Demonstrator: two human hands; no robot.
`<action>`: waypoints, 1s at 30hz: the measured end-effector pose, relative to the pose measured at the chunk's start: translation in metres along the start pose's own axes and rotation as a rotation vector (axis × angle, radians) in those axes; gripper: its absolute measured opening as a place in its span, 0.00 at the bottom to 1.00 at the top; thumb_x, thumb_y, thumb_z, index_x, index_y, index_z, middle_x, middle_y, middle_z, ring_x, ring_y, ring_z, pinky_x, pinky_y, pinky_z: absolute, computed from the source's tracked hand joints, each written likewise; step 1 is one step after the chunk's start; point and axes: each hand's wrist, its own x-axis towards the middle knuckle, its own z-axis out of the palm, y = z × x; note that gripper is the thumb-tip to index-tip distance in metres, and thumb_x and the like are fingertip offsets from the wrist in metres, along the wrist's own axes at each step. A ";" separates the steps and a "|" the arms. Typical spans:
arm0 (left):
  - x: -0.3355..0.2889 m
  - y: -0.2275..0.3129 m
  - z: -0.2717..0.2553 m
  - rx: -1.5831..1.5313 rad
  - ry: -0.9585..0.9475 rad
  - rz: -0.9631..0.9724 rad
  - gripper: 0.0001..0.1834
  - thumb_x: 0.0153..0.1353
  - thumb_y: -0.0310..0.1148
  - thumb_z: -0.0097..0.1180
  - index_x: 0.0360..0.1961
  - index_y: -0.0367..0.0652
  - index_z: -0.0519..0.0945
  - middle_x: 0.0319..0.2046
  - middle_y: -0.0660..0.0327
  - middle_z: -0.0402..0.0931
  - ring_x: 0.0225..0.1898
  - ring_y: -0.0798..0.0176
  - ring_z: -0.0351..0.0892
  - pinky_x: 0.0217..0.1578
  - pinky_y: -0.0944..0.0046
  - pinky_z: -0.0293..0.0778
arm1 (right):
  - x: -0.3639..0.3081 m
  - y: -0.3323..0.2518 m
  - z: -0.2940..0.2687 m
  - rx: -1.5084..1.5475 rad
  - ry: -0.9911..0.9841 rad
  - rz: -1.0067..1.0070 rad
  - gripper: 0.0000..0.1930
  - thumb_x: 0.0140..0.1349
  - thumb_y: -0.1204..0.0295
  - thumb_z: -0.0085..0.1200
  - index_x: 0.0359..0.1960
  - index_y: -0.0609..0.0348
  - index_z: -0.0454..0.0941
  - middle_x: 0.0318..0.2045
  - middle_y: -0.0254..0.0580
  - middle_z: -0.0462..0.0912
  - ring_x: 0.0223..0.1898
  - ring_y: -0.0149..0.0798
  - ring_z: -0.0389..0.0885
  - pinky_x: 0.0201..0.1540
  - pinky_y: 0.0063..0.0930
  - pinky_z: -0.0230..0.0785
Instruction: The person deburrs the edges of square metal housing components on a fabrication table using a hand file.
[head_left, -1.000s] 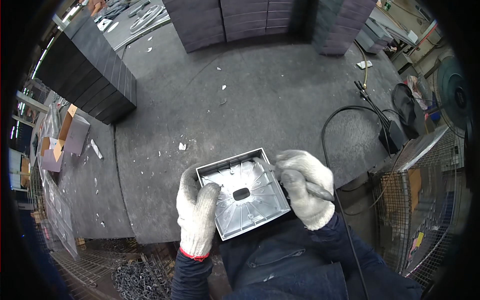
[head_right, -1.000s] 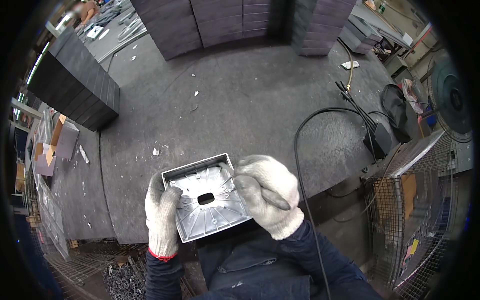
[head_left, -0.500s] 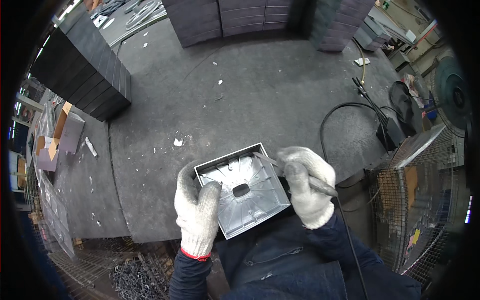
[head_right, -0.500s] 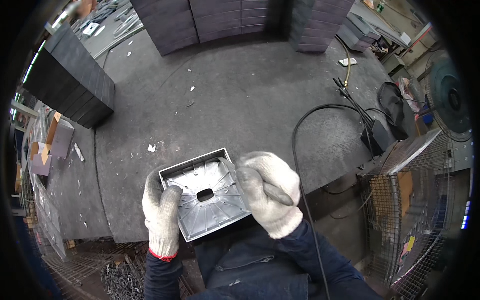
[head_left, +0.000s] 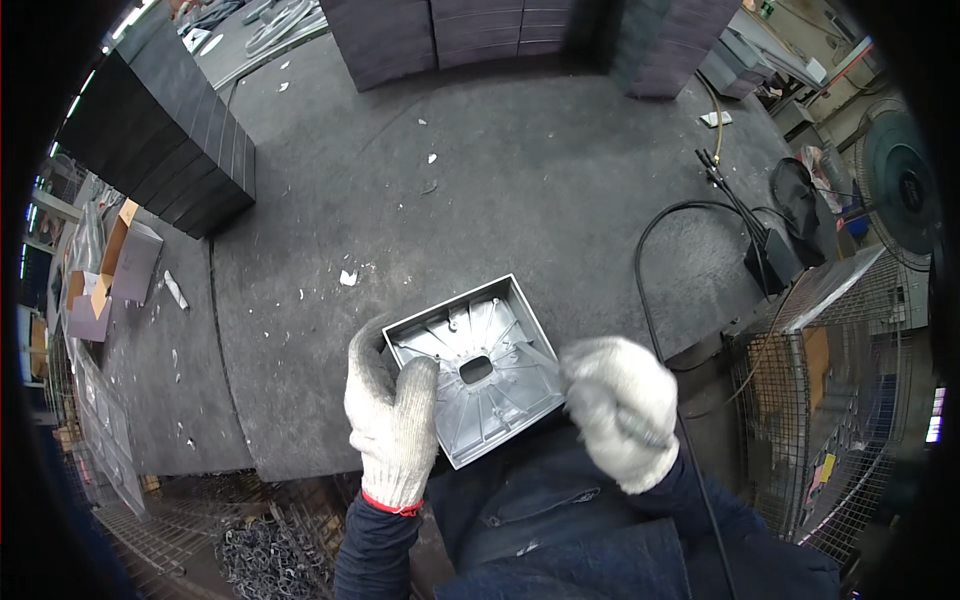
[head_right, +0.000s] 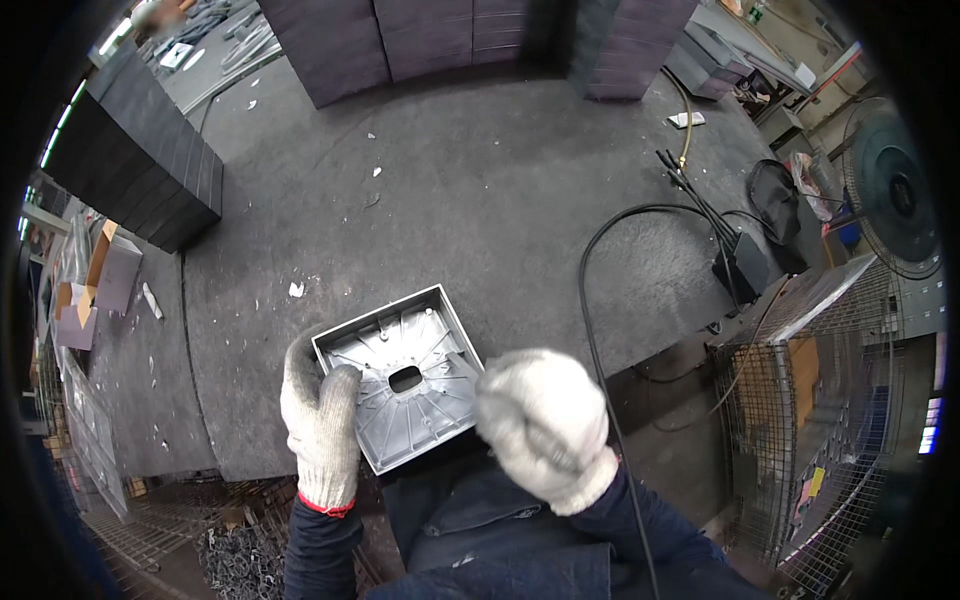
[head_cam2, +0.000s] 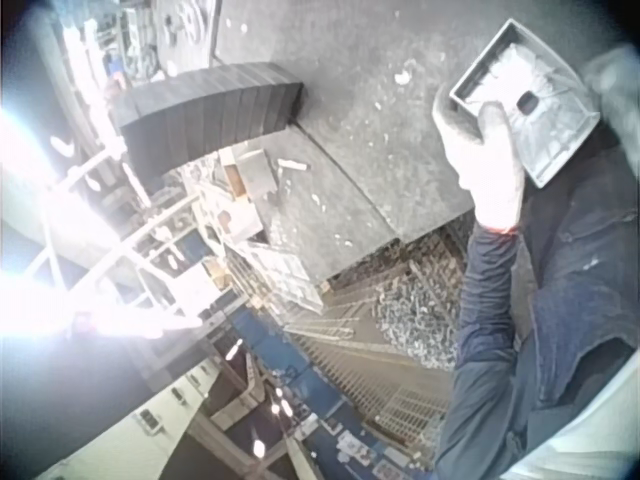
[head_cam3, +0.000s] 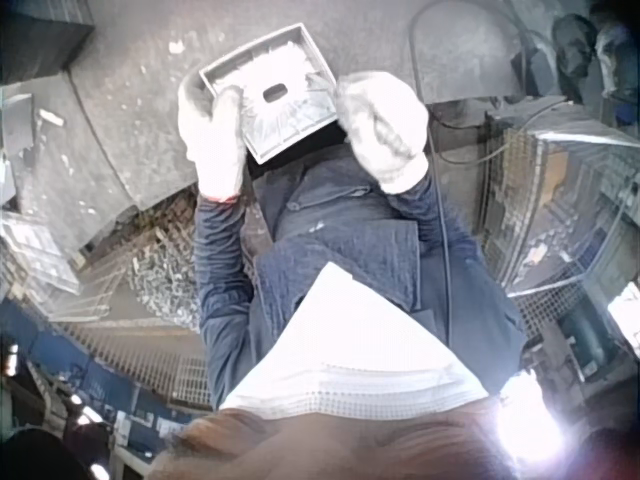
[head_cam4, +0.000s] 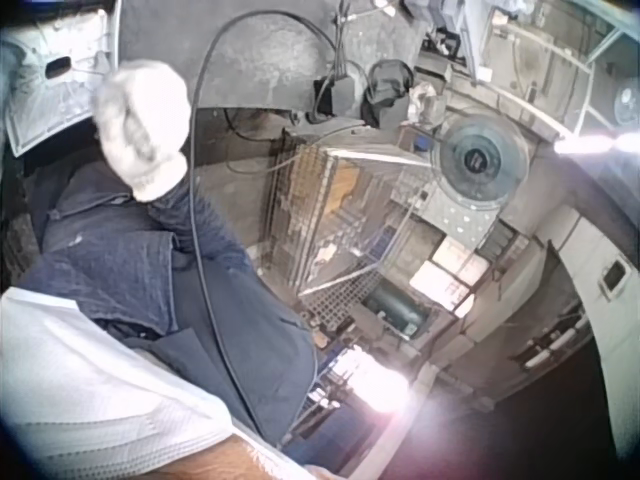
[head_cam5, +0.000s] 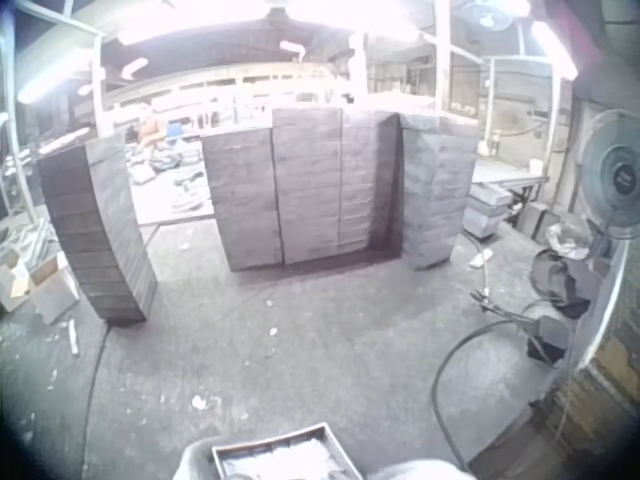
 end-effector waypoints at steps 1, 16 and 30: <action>-0.002 0.000 0.001 -0.035 0.004 0.026 0.32 0.68 0.22 0.62 0.73 0.29 0.73 0.62 0.46 0.81 0.62 0.56 0.82 0.65 0.56 0.78 | 0.000 -0.006 -0.001 -0.041 -0.020 -0.037 0.05 0.68 0.75 0.69 0.41 0.63 0.87 0.35 0.48 0.91 0.40 0.49 0.93 0.47 0.42 0.86; -0.002 -0.002 0.003 0.071 0.017 0.024 0.32 0.70 0.28 0.63 0.74 0.28 0.74 0.59 0.50 0.82 0.57 0.61 0.81 0.61 0.60 0.78 | -0.012 -0.016 -0.014 0.076 0.047 0.161 0.10 0.74 0.69 0.66 0.34 0.61 0.89 0.33 0.45 0.92 0.36 0.42 0.92 0.41 0.36 0.84; -0.007 -0.006 0.007 0.016 0.109 0.125 0.32 0.68 0.21 0.60 0.73 0.27 0.73 0.60 0.46 0.80 0.58 0.58 0.83 0.62 0.56 0.80 | -0.001 -0.028 -0.021 0.094 -0.034 0.293 0.11 0.76 0.66 0.66 0.34 0.59 0.90 0.29 0.41 0.89 0.32 0.42 0.90 0.41 0.36 0.84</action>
